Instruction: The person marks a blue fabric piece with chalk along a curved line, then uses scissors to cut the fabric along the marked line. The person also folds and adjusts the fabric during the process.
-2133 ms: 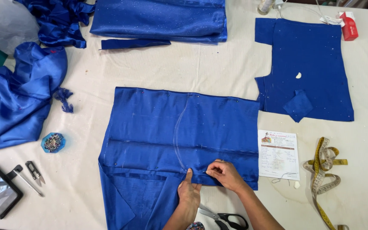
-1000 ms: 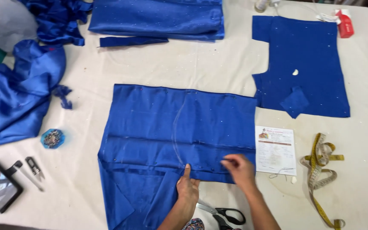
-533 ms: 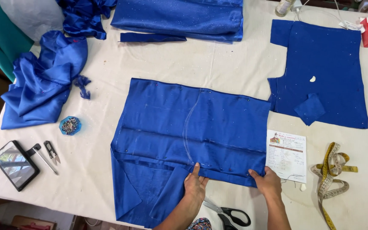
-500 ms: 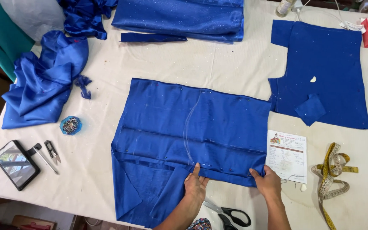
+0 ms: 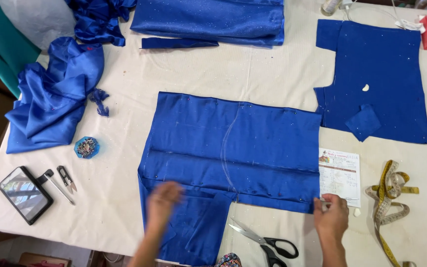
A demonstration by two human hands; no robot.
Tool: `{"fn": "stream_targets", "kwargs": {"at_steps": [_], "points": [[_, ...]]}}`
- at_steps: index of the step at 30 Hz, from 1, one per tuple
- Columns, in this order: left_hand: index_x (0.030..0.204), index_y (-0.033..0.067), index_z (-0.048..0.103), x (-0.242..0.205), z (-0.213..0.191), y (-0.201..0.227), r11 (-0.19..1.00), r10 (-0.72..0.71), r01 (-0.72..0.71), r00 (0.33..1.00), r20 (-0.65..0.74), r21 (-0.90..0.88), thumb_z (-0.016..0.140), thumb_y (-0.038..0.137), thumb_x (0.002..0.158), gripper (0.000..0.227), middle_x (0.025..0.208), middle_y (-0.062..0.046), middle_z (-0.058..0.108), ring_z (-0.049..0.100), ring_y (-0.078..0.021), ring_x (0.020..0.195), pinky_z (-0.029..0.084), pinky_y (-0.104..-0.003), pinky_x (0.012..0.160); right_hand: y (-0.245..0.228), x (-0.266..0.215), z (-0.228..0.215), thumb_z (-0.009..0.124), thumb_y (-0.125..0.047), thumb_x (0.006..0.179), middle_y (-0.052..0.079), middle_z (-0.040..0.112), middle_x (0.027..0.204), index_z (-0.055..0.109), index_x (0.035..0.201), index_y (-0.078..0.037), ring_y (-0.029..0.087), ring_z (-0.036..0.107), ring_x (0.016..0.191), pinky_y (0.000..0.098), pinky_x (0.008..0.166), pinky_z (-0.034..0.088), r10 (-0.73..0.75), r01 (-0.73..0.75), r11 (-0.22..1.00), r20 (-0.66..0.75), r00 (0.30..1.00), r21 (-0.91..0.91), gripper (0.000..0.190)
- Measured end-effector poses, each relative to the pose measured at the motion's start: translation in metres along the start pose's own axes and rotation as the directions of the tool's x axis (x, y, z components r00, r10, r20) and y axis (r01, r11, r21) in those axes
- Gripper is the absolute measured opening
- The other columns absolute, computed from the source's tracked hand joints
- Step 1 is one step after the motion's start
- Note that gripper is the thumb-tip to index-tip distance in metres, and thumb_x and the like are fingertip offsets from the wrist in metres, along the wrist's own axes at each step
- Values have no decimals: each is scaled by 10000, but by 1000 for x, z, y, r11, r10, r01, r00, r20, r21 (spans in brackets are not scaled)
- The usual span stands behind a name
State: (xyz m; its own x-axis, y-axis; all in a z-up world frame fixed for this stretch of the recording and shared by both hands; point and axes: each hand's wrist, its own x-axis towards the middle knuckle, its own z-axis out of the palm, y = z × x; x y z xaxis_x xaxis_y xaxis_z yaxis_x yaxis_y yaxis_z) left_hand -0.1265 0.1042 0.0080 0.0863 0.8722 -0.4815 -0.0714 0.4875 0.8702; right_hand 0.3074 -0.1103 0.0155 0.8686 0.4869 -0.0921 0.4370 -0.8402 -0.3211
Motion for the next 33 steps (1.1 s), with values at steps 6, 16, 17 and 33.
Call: {"fn": "stream_targets", "kwargs": {"at_steps": [6,16,17,33], "points": [[1346,29,511,49,-73,98,851,-128,325,891,-436,412,806,323,762,717,1256,-145,626,617,-283,1109,496,-363,946,-109,-71,33,674,-200,870,34,691,1150,724,1064,-193,291,605,1066,473,946,430,-664,669,724,-92,742,167,201],[800,119,726,94,-73,82,740,-181,269,962,-202,617,809,221,801,132,643,21,593,515,-133,585,438,-286,606,-193,-150,80,465,-689,963,132,243,1619,275,1530,-34,300,168,1501,480,1226,56,-798,843,537,322,508,1,887],[844,95,731,90,-74,90,771,-187,267,963,-195,577,779,191,831,108,716,-18,634,564,-164,654,475,-294,653,-192,-153,82,461,-706,960,119,240,1621,262,1539,-49,290,155,1506,476,1228,47,-811,854,519,298,503,-29,898],[1243,32,571,63,-83,97,779,-252,315,949,-191,543,759,256,832,505,1104,-145,719,695,-281,927,557,-365,785,-60,-163,9,743,-315,701,-72,683,867,654,843,-273,199,632,853,370,795,486,-377,413,911,381,844,-13,173]]}}
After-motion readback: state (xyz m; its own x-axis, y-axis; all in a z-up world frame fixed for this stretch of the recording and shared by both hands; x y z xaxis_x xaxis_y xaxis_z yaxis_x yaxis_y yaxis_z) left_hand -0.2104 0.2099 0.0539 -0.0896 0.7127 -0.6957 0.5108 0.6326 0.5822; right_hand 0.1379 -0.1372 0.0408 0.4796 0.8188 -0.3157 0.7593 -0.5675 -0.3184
